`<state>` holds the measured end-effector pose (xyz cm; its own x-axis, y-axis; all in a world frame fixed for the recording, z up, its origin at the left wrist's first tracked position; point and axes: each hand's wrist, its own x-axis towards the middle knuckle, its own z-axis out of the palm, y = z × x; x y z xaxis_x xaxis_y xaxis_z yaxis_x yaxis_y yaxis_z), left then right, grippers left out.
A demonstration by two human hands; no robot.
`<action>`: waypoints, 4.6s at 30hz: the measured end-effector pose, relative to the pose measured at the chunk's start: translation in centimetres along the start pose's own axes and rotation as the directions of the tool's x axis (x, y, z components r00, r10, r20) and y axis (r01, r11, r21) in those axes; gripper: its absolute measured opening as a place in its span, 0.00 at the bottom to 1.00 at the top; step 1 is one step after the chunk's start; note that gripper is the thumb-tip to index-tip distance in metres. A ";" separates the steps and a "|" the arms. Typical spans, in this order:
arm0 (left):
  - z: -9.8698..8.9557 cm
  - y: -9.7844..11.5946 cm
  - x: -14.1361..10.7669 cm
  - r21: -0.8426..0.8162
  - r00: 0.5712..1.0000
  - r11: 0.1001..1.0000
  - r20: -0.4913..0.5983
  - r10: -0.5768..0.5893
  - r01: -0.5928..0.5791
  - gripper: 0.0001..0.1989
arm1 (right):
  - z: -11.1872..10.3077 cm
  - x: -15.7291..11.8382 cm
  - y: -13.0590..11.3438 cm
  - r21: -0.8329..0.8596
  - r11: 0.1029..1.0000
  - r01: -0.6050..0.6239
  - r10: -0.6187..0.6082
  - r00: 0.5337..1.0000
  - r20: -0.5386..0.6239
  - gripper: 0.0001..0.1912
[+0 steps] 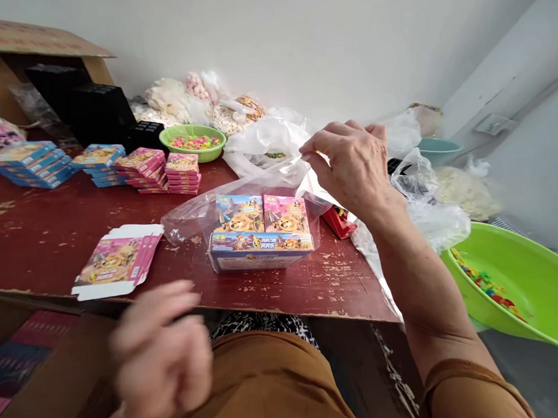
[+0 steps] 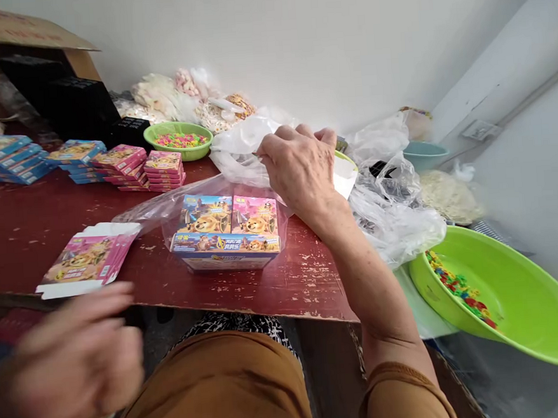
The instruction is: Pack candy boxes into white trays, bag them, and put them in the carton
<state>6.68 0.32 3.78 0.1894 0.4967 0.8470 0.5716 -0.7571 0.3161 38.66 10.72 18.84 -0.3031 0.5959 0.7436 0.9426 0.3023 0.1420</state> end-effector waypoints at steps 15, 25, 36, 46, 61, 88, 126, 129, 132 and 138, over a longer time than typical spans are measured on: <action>10.8 -4.1 5.4 0.307 0.854 0.797 0.147 0.500 -0.520 0.19 | -1.4 -7.2 -3.8 0.018 0.929 0.368 -0.369 0.926 0.081 0.15; 10.7 -4.4 7.8 0.213 0.844 0.819 0.203 0.496 -0.532 0.16 | 0.4 -10.3 -5.4 0.122 0.862 0.493 -0.500 0.866 0.032 0.16; 11.7 -4.1 6.7 0.307 0.942 0.894 0.028 0.333 -0.325 0.07 | 3.7 -13.5 -6.8 0.117 0.887 0.448 -0.453 0.891 0.020 0.17; 9.6 -4.3 8.7 -0.370 0.988 0.929 -0.136 -0.067 0.012 0.26 | 6.4 -13.6 -7.2 0.023 0.902 0.432 -0.432 0.902 -0.003 0.16; 1.7 -2.5 15.3 -0.218 0.878 0.851 0.148 -0.455 0.478 0.20 | 7.1 -13.8 -7.5 -0.014 0.912 0.410 -0.410 0.912 -0.007 0.16; -0.7 -4.4 10.0 0.516 0.973 0.855 -0.169 0.154 -0.046 0.20 | 6.7 -13.9 -7.1 -0.036 0.889 0.457 -0.457 0.889 0.018 0.17; 9.6 -6.5 8.5 0.070 0.878 0.966 0.437 0.195 -0.249 0.34 | 8.9 -19.9 -1.7 0.644 -0.216 -0.734 0.362 0.552 0.751 0.27; 9.2 -6.8 8.7 0.056 0.863 0.965 0.462 0.202 -0.256 0.36 | 10.1 -19.0 -0.3 0.649 -0.202 -0.733 0.337 0.571 0.749 0.25; 9.1 -6.9 9.0 0.067 0.848 0.959 0.486 0.209 -0.274 0.38 | 11.0 -17.6 1.0 0.622 -0.198 -0.757 0.292 0.561 0.775 0.25; 8.9 -6.7 9.0 0.084 0.827 0.947 0.514 0.226 -0.311 0.41 | 13.2 -14.9 2.4 0.591 -0.150 -0.793 0.166 0.569 0.806 0.30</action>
<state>11.67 13.67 5.49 0.6965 0.4581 0.5523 0.5495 -0.8355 -0.0001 43.59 12.38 -0.50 -0.1286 0.9885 -0.0799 0.0161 -0.0785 -0.9968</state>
